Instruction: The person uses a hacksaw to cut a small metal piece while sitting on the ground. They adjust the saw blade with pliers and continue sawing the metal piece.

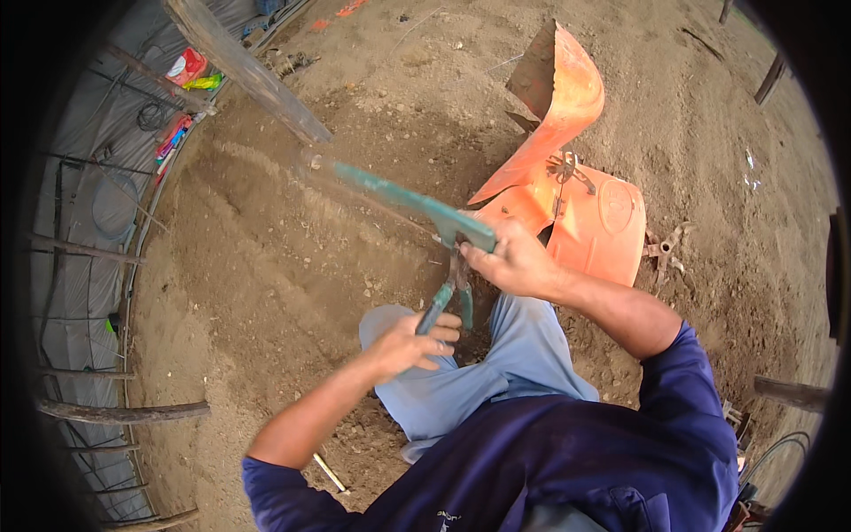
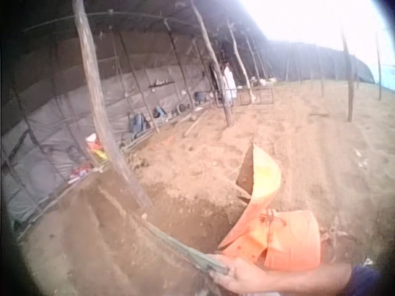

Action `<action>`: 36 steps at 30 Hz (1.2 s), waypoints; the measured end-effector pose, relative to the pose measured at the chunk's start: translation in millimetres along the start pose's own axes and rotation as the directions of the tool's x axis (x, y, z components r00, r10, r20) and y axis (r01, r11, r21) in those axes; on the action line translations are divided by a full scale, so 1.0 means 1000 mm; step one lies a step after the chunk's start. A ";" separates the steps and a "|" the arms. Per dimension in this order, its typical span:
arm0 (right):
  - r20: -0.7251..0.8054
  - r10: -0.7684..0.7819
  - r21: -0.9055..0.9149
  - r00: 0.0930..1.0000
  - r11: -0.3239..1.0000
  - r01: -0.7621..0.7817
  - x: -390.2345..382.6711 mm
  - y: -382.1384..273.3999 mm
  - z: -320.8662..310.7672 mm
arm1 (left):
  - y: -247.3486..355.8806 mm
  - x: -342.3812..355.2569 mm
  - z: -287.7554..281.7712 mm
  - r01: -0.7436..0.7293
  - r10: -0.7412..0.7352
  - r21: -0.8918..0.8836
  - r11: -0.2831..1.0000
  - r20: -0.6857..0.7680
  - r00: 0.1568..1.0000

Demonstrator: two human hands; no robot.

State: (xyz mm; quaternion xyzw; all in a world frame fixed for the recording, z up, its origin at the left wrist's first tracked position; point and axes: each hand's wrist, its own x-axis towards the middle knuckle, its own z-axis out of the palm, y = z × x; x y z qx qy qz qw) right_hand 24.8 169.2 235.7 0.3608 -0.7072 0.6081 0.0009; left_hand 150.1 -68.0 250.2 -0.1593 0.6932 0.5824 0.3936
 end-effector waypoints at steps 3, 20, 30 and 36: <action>-0.008 0.365 0.477 0.931 0.820 -0.317 0.006 -0.008 -0.007 | -0.021 0.006 0.006 -0.329 0.330 0.114 0.937 0.014 0.944; 0.147 0.564 0.910 0.813 0.245 -0.334 0.006 -0.053 -0.019 | -0.022 0.023 0.002 -0.578 0.581 0.076 0.812 -0.012 0.814; 0.208 0.518 0.909 0.830 0.210 -0.359 0.012 -0.052 -0.017 | -0.011 0.024 0.005 -0.749 0.740 0.099 0.656 0.112 0.663; 0.192 0.509 0.924 0.839 0.195 -0.330 0.016 -0.057 -0.023 | -0.017 0.021 0.004 -0.779 0.764 0.114 0.617 0.153 0.627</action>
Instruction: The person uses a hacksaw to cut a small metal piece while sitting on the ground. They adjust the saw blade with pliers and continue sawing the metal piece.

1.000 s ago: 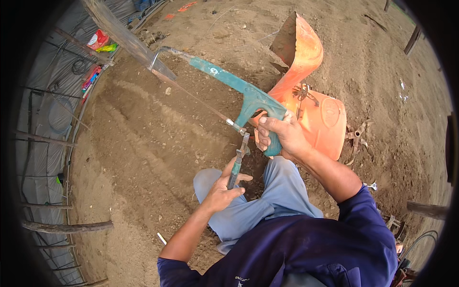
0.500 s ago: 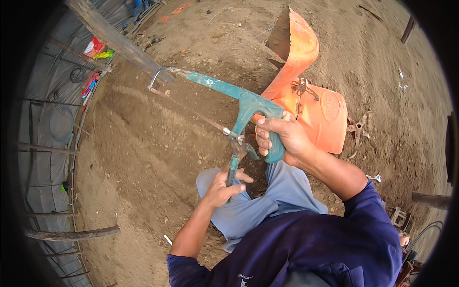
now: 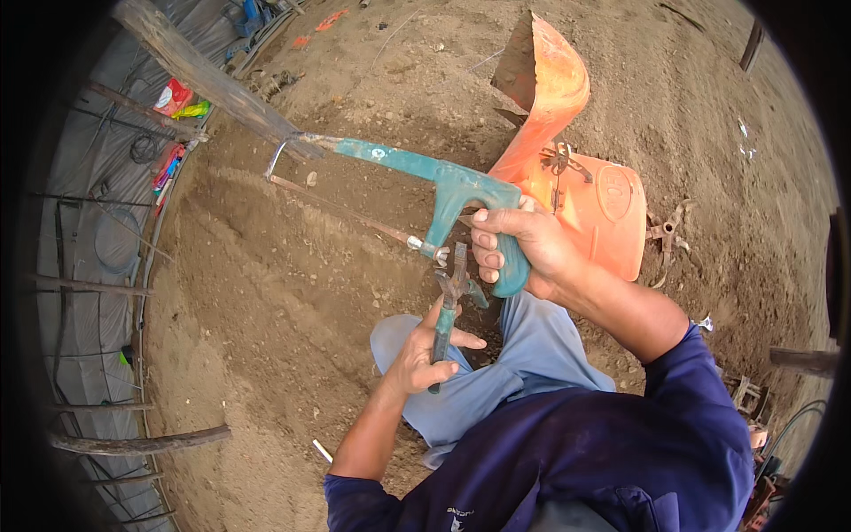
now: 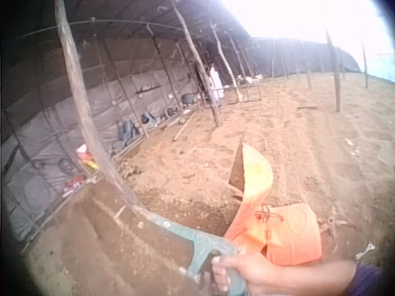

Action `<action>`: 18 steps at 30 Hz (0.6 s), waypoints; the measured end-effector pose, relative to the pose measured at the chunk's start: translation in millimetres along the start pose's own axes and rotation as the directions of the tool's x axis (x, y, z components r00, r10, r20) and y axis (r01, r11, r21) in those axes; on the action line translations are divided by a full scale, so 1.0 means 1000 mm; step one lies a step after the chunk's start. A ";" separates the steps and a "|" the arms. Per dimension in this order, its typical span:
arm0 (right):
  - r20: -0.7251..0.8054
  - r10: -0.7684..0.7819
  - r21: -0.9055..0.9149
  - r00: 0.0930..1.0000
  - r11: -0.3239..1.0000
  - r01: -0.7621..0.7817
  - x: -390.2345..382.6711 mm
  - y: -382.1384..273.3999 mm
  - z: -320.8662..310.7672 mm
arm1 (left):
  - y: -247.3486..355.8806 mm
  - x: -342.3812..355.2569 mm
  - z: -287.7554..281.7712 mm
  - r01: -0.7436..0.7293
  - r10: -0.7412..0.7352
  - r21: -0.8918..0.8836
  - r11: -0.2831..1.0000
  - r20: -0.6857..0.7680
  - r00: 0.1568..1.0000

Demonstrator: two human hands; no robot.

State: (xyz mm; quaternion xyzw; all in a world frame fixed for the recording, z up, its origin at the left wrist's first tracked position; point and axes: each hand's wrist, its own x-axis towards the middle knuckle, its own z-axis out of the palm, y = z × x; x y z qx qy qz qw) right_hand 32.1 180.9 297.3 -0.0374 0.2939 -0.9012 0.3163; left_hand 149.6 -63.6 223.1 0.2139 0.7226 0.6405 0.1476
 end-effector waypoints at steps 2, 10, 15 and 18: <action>0.014 -0.002 0.011 1.000 1.000 0.002 -0.001 -0.003 0.001 | -0.002 -0.002 0.000 0.018 -0.019 -0.052 0.998 -0.028 0.999; 0.032 0.028 -0.067 0.999 0.997 -0.026 -0.002 -0.006 0.003 | -0.005 -0.001 0.003 0.046 -0.048 -0.054 0.997 -0.031 0.998; 0.035 0.004 -0.100 0.999 0.995 -0.001 -0.003 -0.003 0.003 | -0.006 -0.001 0.007 0.042 -0.048 -0.076 0.996 -0.071 0.996; 0.035 -0.014 -0.167 0.999 0.986 0.020 -0.004 -0.003 0.003 | -0.002 -0.003 0.003 0.045 -0.040 0.064 0.997 -0.085 0.996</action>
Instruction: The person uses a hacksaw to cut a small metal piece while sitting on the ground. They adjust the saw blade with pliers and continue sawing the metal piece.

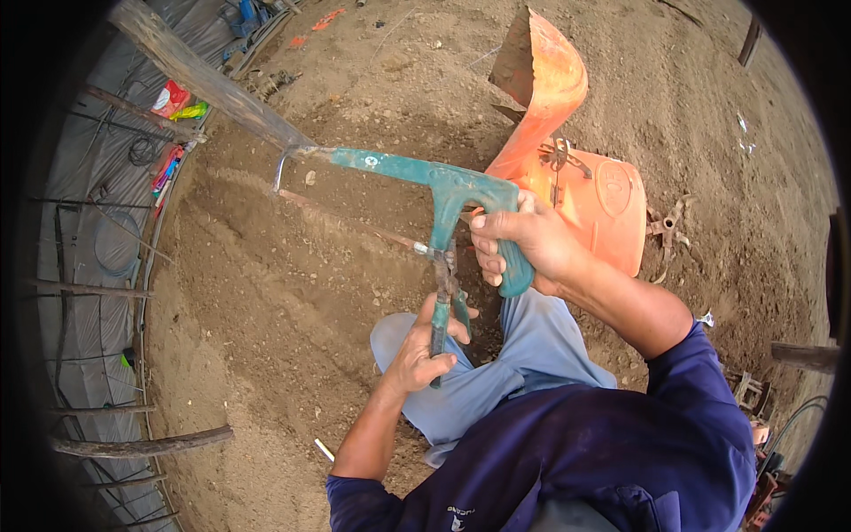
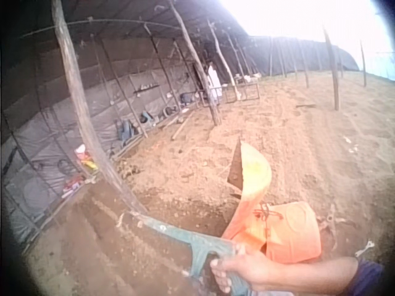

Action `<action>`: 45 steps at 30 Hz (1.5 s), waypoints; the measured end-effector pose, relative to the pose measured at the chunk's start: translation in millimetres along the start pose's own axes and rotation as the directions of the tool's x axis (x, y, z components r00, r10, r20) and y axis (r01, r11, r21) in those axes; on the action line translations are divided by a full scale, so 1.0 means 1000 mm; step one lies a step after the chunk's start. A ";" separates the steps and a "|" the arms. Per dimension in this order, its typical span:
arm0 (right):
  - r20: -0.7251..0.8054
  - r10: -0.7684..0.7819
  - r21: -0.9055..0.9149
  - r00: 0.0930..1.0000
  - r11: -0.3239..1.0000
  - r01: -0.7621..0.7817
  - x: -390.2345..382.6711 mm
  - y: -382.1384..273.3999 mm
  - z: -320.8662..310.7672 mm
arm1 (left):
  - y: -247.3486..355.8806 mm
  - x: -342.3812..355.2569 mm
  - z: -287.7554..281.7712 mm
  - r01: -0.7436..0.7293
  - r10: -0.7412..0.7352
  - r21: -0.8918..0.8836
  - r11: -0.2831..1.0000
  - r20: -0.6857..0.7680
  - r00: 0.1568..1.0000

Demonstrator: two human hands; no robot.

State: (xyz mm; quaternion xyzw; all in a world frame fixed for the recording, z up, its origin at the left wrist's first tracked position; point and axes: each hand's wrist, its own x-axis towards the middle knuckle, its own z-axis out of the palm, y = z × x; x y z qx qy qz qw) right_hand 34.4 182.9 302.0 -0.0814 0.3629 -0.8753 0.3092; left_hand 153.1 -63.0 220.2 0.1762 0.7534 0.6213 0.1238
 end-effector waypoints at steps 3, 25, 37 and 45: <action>0.010 -0.033 -0.062 0.999 0.998 0.034 -0.001 0.001 0.000 | 0.005 -0.001 -0.001 0.069 -0.069 -0.035 0.997 -0.002 0.998; 0.019 -0.099 -0.038 0.995 0.994 0.100 -0.009 0.013 -0.001 | 0.007 -0.001 -0.001 0.057 -0.057 -0.008 0.998 -0.018 0.998; 0.427 -0.382 -0.794 0.819 0.274 0.542 -0.007 0.038 -0.022 | 0.023 -0.004 -0.013 0.486 -0.487 0.069 0.871 -0.003 0.874; 0.701 0.140 -0.658 0.699 -0.250 0.710 -0.001 0.056 -0.041 | 0.071 0.031 -0.015 0.842 -0.832 0.018 0.539 0.165 0.529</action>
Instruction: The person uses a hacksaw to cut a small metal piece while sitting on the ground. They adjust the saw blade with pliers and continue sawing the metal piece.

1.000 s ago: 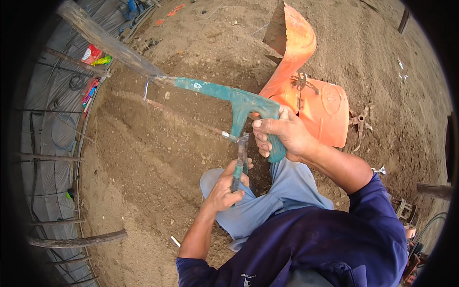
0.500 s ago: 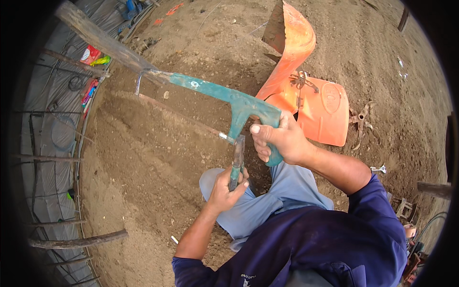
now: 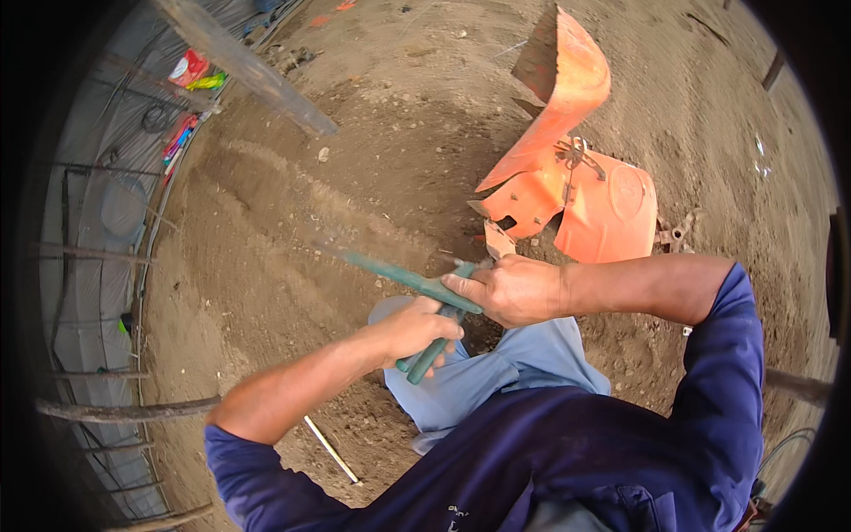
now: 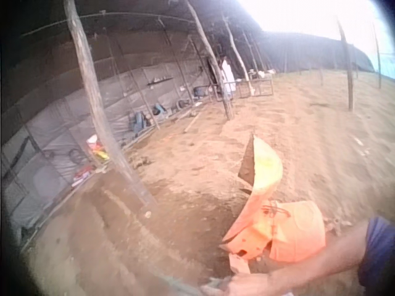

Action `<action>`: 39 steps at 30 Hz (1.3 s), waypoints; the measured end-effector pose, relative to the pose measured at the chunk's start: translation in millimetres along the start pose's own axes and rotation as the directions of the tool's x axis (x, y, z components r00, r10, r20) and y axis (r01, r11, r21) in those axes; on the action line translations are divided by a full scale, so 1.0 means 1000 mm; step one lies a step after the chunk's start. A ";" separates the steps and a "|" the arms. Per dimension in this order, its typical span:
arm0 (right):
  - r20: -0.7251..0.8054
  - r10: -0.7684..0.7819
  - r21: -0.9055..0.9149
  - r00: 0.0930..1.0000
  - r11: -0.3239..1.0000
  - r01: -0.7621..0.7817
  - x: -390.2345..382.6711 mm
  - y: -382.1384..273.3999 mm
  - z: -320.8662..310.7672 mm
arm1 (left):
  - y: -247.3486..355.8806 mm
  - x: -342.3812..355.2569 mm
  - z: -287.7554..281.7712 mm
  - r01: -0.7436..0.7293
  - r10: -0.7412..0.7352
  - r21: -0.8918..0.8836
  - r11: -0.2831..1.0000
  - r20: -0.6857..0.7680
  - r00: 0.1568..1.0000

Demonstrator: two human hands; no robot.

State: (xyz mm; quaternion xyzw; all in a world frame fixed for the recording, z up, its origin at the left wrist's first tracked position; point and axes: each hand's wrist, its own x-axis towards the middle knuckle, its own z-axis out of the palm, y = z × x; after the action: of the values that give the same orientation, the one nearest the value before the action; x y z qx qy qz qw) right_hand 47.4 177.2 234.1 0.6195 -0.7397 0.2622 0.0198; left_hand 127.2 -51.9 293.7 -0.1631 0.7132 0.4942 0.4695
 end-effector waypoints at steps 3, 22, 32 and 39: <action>0.063 0.062 0.116 0.996 0.991 -0.069 0.002 0.004 0.007 | 0.006 -0.003 -0.004 0.062 -0.060 -0.031 0.998 0.055 0.997; -0.238 0.137 0.102 0.961 0.988 -0.115 0.011 -0.005 0.007 | -0.045 -0.004 0.016 -0.333 0.396 0.226 0.915 -0.354 0.847; -0.325 0.222 0.149 0.919 0.972 -0.182 0.007 -0.015 0.018 | -0.048 0.001 0.018 -0.393 0.514 0.367 0.843 -0.339 0.788; -0.387 0.257 0.283 0.886 0.947 -0.151 0.002 -0.026 0.013 | -0.063 0.007 0.011 -0.516 0.687 0.495 0.700 -0.267 0.676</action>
State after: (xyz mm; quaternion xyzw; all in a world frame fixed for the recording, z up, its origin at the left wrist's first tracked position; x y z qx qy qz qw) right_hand 75.1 167.4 233.4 0.4645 -0.7415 0.4785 0.0736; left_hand 173.3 -69.5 252.2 0.0750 0.8926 0.4259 0.1276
